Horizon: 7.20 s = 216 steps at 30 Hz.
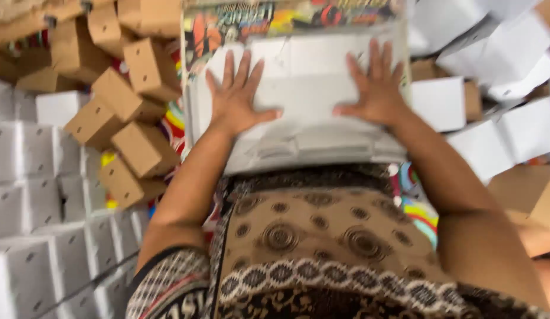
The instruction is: Assembling small white cardboard boxes by folding flat sheets and tucking in tabs.
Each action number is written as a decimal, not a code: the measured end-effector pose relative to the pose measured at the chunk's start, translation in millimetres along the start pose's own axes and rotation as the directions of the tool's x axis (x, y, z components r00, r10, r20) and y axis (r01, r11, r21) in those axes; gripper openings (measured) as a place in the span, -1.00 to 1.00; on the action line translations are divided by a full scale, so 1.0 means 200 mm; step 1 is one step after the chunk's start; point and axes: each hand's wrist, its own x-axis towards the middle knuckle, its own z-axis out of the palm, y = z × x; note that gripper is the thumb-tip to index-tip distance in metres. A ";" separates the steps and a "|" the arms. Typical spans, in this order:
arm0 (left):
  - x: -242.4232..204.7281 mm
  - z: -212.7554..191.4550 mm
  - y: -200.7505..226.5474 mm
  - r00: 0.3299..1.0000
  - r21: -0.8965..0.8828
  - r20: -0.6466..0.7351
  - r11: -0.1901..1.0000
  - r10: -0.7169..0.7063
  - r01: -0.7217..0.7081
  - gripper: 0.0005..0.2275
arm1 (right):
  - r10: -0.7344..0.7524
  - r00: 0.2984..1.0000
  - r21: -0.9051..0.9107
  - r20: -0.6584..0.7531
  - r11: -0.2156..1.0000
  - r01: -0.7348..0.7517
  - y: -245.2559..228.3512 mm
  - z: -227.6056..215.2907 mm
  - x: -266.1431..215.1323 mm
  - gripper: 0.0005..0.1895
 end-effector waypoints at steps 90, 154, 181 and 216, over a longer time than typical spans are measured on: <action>-0.15 -0.32 0.49 0.842 -0.917 0.016 0.343 0.540 -0.203 -0.71 | -0.327 0.668 0.120 -0.669 0.839 0.531 -0.34 -0.55 -0.45 -0.87; -0.33 -0.31 0.65 0.838 -0.749 -0.458 -0.379 -0.297 -0.544 -0.65 | -0.498 0.307 -0.261 -0.811 0.777 0.573 -0.83 -0.79 -0.11 -0.79; -0.45 -0.36 0.58 0.689 0.075 -0.276 0.730 0.670 -0.679 -0.46 | -0.007 0.892 0.193 0.451 0.977 -0.090 0.23 -0.27 0.86 -0.82; -0.24 -0.48 0.64 0.770 -0.153 0.384 0.858 0.509 -0.491 -0.41 | 0.059 0.856 0.433 -0.513 0.879 0.199 -0.44 -0.38 -0.58 -0.92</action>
